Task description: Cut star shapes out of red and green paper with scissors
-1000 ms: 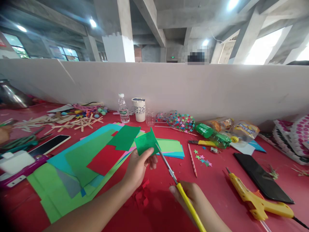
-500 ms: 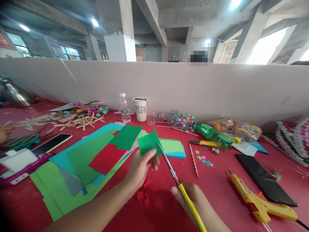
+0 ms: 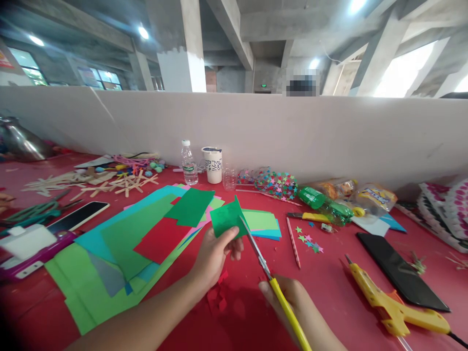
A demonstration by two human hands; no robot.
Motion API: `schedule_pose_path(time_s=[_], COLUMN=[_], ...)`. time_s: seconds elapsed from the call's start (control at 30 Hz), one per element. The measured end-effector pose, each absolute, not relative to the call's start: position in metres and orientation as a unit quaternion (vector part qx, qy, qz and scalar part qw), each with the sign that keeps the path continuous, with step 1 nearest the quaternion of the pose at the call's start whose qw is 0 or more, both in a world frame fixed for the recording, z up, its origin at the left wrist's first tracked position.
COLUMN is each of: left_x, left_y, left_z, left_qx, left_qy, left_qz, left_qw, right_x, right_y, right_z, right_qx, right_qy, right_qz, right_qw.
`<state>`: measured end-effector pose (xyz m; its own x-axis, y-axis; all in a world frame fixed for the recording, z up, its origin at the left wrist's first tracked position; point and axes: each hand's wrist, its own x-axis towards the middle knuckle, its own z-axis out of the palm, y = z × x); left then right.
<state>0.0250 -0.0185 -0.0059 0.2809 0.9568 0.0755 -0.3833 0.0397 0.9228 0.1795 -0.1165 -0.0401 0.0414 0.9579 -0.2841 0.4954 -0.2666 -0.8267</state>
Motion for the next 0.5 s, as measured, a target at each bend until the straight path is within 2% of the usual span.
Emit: schedule_pose_path(time_s=[0.5], left_x=[0.0257], left_y=[-0.0181], left_z=[-0.0067], left_qx=[0.461], left_qy=[0.311], left_qz=[0.516], left_qw=[0.652], right_x=[0.1802], right_y=[-0.1171], right_z=[-0.0389], right_qx=[-0.662], right_qy=[-0.557], right_qz=[0.404], right_qw=[0.296])
